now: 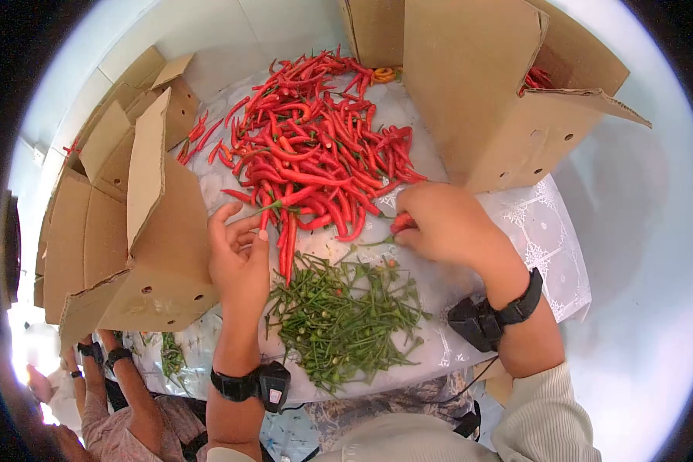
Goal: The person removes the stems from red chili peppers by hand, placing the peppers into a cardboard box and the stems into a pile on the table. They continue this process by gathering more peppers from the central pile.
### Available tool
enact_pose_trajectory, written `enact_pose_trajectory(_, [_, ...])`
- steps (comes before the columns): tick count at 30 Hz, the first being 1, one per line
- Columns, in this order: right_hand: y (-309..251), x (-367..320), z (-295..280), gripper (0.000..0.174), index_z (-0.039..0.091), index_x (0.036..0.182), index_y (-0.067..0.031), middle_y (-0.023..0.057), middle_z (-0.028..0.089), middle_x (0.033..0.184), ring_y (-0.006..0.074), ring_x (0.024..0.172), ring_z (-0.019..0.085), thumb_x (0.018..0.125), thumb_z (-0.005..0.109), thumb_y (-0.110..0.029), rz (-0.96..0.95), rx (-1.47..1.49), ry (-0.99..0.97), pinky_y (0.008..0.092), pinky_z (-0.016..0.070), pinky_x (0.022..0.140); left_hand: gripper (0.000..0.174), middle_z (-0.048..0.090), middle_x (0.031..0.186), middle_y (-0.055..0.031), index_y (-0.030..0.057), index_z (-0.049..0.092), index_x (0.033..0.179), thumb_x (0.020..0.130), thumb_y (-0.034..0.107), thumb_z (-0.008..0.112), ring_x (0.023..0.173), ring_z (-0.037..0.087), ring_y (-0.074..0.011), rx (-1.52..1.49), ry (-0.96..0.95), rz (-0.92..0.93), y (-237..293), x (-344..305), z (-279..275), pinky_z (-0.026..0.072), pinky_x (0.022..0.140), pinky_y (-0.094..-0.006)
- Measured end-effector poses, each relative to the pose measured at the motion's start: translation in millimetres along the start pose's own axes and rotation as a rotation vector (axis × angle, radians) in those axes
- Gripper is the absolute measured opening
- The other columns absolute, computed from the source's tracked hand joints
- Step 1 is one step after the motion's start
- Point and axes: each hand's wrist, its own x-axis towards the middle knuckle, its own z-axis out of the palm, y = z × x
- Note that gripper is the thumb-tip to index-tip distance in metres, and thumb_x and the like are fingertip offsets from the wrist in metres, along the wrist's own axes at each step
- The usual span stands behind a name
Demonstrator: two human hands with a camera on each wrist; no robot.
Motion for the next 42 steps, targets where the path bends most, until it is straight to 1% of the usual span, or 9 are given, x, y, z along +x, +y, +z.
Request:
enact_pose_trajectory(3, [-10.3, 5.0, -0.6, 0.025, 0.060, 0.094, -0.0012, 0.0164, 0.063, 0.086, 0.0327, 0.082, 0.063, 0.079, 0.070, -0.018, 0.003, 0.320, 0.146, 0.0422, 0.0486, 0.071, 0.046, 0.062, 0.104, -0.0104, 0.0032, 0.041, 0.128, 0.087, -0.001, 0.060, 0.085, 0.059, -0.0129, -0.202, -0.040, -0.014, 4.1, -4.7, 2.8, 0.0495, 0.073, -0.0261])
enact_pose_trajectory(6, [-14.1, 13.2, 16.6, 0.020, 0.057, 0.106, -0.0040, 0.0040, 0.059, 0.085, 0.0149, 0.080, 0.060, 0.092, 0.064, -0.017, -0.052, 0.728, 0.240, 0.0279, 0.0478, 0.069, 0.048, 0.062, 0.104, -0.0090, 0.0035, 0.039, 0.130, 0.088, -0.001, 0.061, 0.090, 0.058, -0.0132, -0.396, -0.138, -0.035, 6.3, -11.5, 7.1, 0.0489, 0.078, -0.0267])
enact_pose_trajectory(12, [-43.6, 14.4, 12.9, 0.024, 0.053, 0.115, -0.0060, 0.0038, 0.062, 0.091, 0.0136, 0.081, 0.060, 0.097, 0.058, -0.021, 0.203, 1.813, 0.062, 0.0252, 0.0488, 0.071, 0.052, 0.062, 0.100, -0.0073, 0.0034, 0.037, 0.131, 0.088, 0.002, 0.065, 0.091, 0.057, -0.0126, -0.628, -0.283, -0.021, 12.2, -18.1, 13.6, 0.0468, 0.078, -0.0259])
enact_pose_trajectory(18, [-40.9, 19.1, 33.0, 0.028, 0.054, 0.115, -0.0055, -0.0012, 0.057, 0.079, 0.0056, 0.066, 0.049, 0.092, 0.066, -0.015, 0.009, 2.026, -0.173, 0.0213, 0.0359, 0.056, 0.048, 0.062, 0.098, -0.0088, 0.0017, 0.041, 0.128, 0.086, -0.001, 0.064, 0.090, 0.061, -0.0156, -0.551, -0.327, 0.033, 13.8, -23.0, 15.2, 0.0490, 0.080, -0.0291])
enact_pose_trajectory(24, [-46.5, 10.3, 26.3, 0.020, 0.062, 0.095, -0.0051, -0.0034, 0.056, 0.073, 0.0026, 0.060, 0.044, 0.088, 0.071, -0.021, 0.118, 1.617, -0.028, 0.0208, 0.0321, 0.053, 0.034, 0.065, 0.088, -0.0112, 0.0004, 0.054, 0.115, 0.084, 0.003, 0.067, 0.081, 0.065, -0.0216, -0.150, -0.361, 0.294, 20.4, -26.4, 15.4, 0.0512, 0.073, -0.0325])
enact_pose_trajectory(31, [-41.5, 22.6, 23.6, 0.018, 0.053, 0.085, -0.0052, -0.0001, 0.054, 0.069, 0.0084, 0.059, 0.051, 0.087, 0.070, -0.012, 0.166, 1.530, 0.386, 0.0241, 0.0408, 0.053, 0.013, 0.061, 0.083, -0.0032, -0.0005, 0.059, 0.102, 0.092, 0.008, 0.062, 0.072, 0.055, -0.0077, -0.255, -0.105, 0.088, -2.7, -12.4, 12.8, 0.0457, 0.066, -0.0233])
enact_pose_trajectory(34, [-32.9, 21.3, 24.8, 0.018, 0.061, 0.085, -0.0053, -0.0026, 0.057, 0.066, 0.0069, 0.065, 0.055, 0.086, 0.072, -0.020, 0.227, 0.891, 0.433, 0.0277, 0.0446, 0.057, 0.012, 0.061, 0.082, -0.0018, 0.0005, 0.059, 0.101, 0.092, 0.008, 0.063, 0.071, 0.054, -0.0068, -0.368, -0.097, 0.049, -7.3, -10.8, 14.6, 0.0448, 0.065, -0.0221])
enact_pose_trajectory(37, [-47.6, 27.3, 29.2, 0.025, 0.059, 0.079, -0.0027, 0.0055, 0.059, 0.064, 0.0162, 0.063, 0.062, 0.082, 0.074, -0.022, 0.066, 0.602, 0.544, 0.0352, 0.0475, 0.058, 0.012, 0.060, 0.082, -0.0003, 0.0015, 0.059, 0.100, 0.091, 0.009, 0.063, 0.071, 0.053, -0.0058, -0.426, -0.111, 0.004, -3.0, -12.0, 16.4, 0.0439, 0.065, -0.0214])
enact_pose_trajectory(42, [-45.1, 38.8, 45.4, 0.026, 0.059, 0.075, -0.0009, 0.0169, 0.060, 0.068, 0.0344, 0.062, 0.059, 0.078, 0.076, -0.021, -0.028, 0.206, 0.456, 0.0396, 0.0470, 0.057, 0.013, 0.060, 0.083, -0.0010, 0.0019, 0.059, 0.100, 0.091, 0.010, 0.063, 0.073, 0.054, -0.0064, -0.351, -0.148, -0.016, 1.2, -13.7, 13.5, 0.0436, 0.065, -0.0212])
